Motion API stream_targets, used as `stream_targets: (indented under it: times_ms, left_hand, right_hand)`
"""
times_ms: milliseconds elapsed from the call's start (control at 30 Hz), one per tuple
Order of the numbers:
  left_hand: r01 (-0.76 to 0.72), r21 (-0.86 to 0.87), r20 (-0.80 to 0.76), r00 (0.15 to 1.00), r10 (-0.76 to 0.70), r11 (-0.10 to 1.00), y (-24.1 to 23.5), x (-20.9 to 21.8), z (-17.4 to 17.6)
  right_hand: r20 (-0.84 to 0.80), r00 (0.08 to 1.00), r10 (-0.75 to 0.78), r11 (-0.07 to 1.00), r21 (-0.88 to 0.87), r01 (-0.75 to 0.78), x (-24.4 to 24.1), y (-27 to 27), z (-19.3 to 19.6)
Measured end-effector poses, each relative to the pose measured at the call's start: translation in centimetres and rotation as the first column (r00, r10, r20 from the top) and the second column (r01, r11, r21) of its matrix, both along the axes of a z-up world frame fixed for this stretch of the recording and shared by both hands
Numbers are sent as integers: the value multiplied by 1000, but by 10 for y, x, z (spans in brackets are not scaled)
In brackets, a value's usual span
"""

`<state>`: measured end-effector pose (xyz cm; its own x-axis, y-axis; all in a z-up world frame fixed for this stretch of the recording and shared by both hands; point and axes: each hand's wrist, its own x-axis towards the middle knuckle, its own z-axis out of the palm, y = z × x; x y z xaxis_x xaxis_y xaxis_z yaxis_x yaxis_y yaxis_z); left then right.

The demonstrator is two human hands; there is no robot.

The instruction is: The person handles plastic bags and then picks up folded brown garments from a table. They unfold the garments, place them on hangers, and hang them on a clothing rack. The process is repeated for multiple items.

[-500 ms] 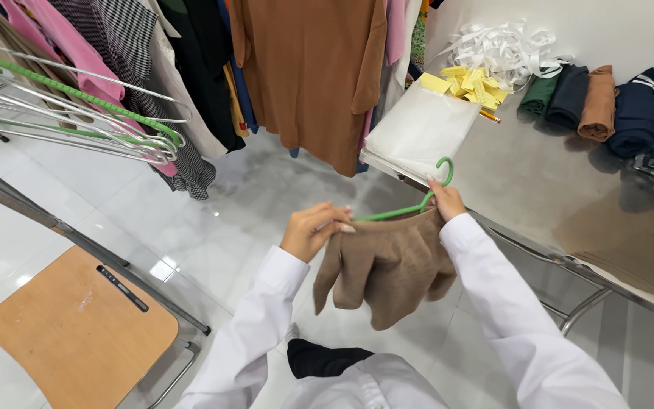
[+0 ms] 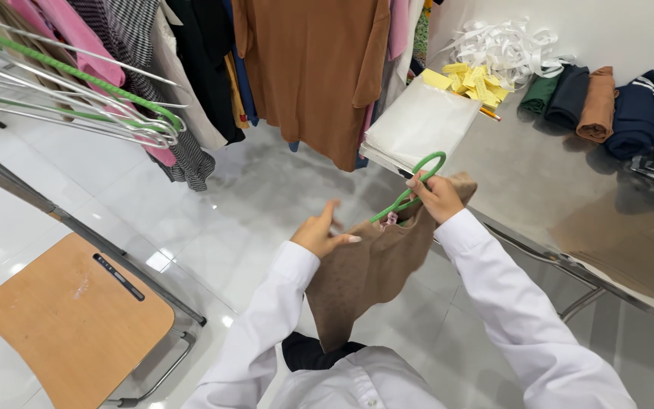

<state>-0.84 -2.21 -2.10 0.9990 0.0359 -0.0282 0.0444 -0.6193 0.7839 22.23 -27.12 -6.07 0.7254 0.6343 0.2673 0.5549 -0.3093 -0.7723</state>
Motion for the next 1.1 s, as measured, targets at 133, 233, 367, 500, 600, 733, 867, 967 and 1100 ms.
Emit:
stream_targets:
  times_ms: [133, 233, 367, 500, 600, 733, 867, 967, 1100]
  left_hand:
    - [-30, 197, -135, 989, 58, 980, 9, 2, -27]
    - [-102, 249, -84, 988, 126, 963, 2, 11, -40]
    - [-273, 153, 184, 952, 244, 950, 22, 23, -69]
    - [-363, 24, 523, 798, 298, 931, 50, 27, -78]
    - [-386, -15, 564, 758, 327, 922, 69, 21, -84]
    - [-372, -122, 520, 766, 378, 920, 94, 11, -86]
    - [-330, -136, 505, 788, 353, 934, 108, 4, -88]
    - [-379, -181, 454, 786, 419, 907, 122, 3, -86]
    - [-386, -168, 447, 790, 419, 907, 135, 3, -78]
  right_hand:
    - [73, 997, 27, 999, 35, -30, -20, 20, 6]
    - [100, 995, -23, 999, 47, 19, -45, 34, 19]
    - [36, 999, -29, 999, 20, 28, -55, 35, 33]
    - [-97, 980, 174, 984, -21, -177, -58, 11, 71]
    - [-145, 975, 166, 952, -236, -198, -60, -13, 77]
    - [58, 994, 91, 763, -646, -32, -30, -47, 35]
    - [128, 990, 55, 749, -662, 44, -6, -61, -6]
    - [137, 990, 24, 697, -712, 82, 15, -64, -31]
    - [118, 992, 51, 708, -705, 47, 12, -50, -19]
